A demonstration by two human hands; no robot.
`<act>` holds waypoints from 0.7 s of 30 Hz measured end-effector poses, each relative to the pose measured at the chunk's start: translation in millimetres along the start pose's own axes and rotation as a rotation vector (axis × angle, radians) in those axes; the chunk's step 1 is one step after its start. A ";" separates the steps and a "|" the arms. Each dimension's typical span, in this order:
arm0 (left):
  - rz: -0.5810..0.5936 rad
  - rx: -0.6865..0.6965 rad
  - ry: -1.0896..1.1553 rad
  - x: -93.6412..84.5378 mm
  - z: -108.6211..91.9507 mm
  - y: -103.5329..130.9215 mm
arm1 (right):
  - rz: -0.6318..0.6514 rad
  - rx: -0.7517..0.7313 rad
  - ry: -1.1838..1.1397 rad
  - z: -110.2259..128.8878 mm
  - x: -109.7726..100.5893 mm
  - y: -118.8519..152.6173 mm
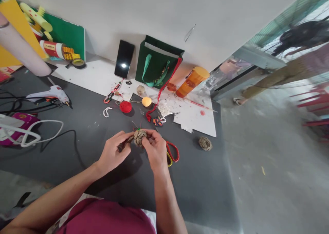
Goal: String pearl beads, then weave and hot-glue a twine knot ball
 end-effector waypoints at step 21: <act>0.028 -0.188 0.266 14.2 19.0 7.0 | -0.144 -0.412 0.672 37.4 3.1 14.5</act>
Point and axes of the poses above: each hand's wrist, its own y-axis away from the middle knuckle, its own x-axis out of the palm, z = x × y, the point moved 9 cm from there along -y, towards the middle knuckle, and after that the axes turned 5 degrees about y, right-handed, at the moved point
